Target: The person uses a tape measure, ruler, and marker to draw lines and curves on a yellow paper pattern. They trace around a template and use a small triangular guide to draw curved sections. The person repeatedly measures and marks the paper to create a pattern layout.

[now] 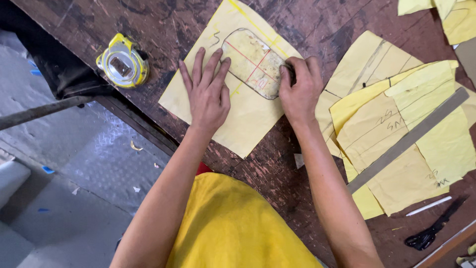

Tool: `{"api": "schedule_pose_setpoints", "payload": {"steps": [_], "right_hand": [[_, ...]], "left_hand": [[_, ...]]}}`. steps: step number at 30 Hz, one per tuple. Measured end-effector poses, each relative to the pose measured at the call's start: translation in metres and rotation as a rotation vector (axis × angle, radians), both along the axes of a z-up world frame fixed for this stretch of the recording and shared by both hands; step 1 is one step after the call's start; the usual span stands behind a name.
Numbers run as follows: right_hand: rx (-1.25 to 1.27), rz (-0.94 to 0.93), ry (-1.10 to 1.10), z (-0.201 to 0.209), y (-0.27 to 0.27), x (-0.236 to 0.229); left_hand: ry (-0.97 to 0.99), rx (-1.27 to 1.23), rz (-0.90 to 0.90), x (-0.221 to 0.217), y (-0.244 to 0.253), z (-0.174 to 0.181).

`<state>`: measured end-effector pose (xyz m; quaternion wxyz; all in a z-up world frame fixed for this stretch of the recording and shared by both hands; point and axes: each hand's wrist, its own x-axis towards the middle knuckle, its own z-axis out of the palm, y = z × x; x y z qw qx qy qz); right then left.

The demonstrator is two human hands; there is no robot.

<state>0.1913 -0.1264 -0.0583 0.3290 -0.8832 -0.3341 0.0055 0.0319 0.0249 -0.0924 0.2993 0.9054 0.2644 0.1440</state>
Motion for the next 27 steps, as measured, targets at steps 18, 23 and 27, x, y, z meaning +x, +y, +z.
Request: {"api": "schedule_pose_setpoints", "payload": {"steps": [18,23,27], "right_hand": [[-0.008,0.031,-0.059,-0.007,-0.002,-0.004],[-0.008,0.037,-0.133,-0.011,-0.003,-0.007],[-0.012,0.013,-0.138,-0.011,0.0,-0.007]], "left_hand": [[-0.021,0.105,0.009,0.004,-0.002,-0.01],[0.023,0.122,0.002,0.004,-0.003,-0.01],[0.062,0.136,0.008,0.007,-0.003,-0.007]]}}
